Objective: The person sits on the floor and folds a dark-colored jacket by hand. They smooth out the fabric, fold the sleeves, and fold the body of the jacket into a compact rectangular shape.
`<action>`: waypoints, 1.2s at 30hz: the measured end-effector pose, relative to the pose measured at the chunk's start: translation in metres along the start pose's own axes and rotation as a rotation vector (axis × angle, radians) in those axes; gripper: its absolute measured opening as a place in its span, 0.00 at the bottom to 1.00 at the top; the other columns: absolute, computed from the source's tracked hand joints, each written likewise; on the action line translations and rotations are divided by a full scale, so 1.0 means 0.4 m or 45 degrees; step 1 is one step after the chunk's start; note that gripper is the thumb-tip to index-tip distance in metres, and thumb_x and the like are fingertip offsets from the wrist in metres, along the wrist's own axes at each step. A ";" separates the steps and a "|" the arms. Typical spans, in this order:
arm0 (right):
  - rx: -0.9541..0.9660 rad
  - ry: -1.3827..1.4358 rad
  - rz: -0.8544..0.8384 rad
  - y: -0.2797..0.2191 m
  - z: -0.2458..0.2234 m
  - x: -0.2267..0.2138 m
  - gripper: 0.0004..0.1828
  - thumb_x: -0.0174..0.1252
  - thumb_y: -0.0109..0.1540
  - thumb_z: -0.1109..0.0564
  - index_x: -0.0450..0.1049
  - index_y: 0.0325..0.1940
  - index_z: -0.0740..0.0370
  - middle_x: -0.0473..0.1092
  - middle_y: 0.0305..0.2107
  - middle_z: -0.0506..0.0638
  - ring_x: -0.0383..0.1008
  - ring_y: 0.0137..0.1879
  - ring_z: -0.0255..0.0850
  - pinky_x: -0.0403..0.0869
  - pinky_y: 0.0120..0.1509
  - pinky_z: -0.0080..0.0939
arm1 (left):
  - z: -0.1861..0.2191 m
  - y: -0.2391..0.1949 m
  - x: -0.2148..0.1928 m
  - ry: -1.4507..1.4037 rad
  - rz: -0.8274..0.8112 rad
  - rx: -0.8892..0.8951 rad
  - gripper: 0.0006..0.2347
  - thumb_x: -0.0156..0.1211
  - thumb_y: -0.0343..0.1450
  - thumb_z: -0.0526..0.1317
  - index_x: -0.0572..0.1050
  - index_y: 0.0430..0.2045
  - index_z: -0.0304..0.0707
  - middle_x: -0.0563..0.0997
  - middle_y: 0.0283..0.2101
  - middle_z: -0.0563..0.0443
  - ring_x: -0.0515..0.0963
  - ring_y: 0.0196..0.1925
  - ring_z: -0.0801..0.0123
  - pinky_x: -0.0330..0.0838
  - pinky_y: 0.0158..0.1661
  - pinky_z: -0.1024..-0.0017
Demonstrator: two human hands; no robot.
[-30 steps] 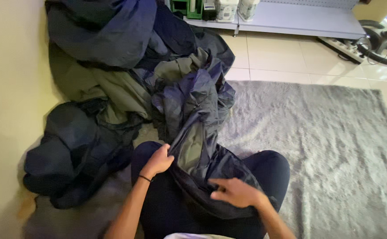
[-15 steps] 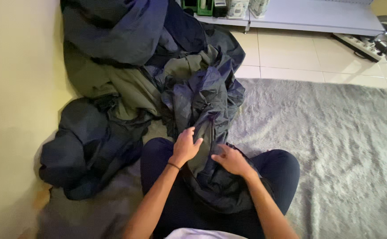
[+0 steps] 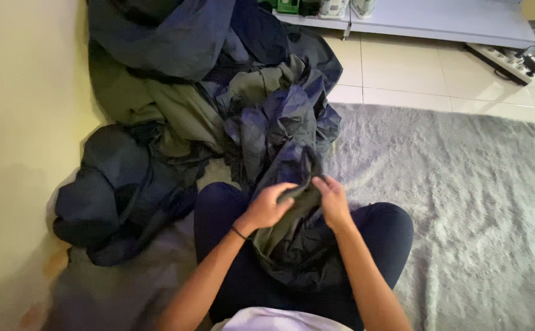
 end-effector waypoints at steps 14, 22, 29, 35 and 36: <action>-0.254 -0.164 -0.090 0.053 -0.347 -0.090 0.03 0.65 0.66 0.60 0.83 0.43 0.55 0.76 0.27 0.43 0.80 0.31 0.28 0.79 0.34 0.28 | 0.147 -0.042 -0.300 0.255 0.275 -0.108 0.07 0.62 0.78 0.38 0.85 0.40 0.34 0.86 0.38 0.39 0.86 0.48 0.44 0.79 0.52 0.51; -0.234 -0.256 -0.267 -0.049 -0.404 0.070 0.05 0.66 0.62 0.62 0.84 0.41 0.56 0.74 0.22 0.41 0.76 0.27 0.27 0.77 0.33 0.28 | 0.220 0.099 -0.103 0.363 0.155 0.059 0.29 0.72 0.69 0.51 0.75 0.54 0.19 0.81 0.50 0.17 0.80 0.55 0.22 0.74 0.56 0.34; -0.376 -0.600 -0.262 0.010 -0.408 -0.018 0.10 0.69 0.65 0.57 0.85 0.51 0.59 0.76 0.26 0.46 0.73 0.34 0.29 0.76 0.39 0.33 | 0.178 0.112 -0.110 0.287 0.451 0.048 0.17 0.68 0.68 0.42 0.79 0.50 0.37 0.86 0.40 0.32 0.86 0.45 0.33 0.80 0.39 0.46; -0.400 -0.904 -0.340 0.038 -0.355 -0.063 0.27 0.72 0.58 0.60 0.79 0.61 0.68 0.77 0.32 0.56 0.78 0.40 0.44 0.79 0.46 0.45 | 0.229 0.083 -0.148 0.312 0.464 0.083 0.18 0.69 0.70 0.36 0.70 0.53 0.39 0.87 0.43 0.32 0.88 0.45 0.36 0.82 0.42 0.44; -0.418 -1.118 -0.248 0.036 -0.363 -0.069 0.25 0.69 0.55 0.61 0.81 0.58 0.59 0.77 0.31 0.53 0.80 0.40 0.47 0.78 0.46 0.50 | 0.256 0.077 -0.140 0.236 0.393 0.121 0.21 0.68 0.71 0.35 0.68 0.57 0.35 0.85 0.45 0.28 0.85 0.48 0.31 0.80 0.45 0.40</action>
Point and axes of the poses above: each hand's wrist, its own y-axis towards the middle knuckle, its own x-axis out of the palm, z = x × y, the point moved 9 cm from there along y, towards the middle knuckle
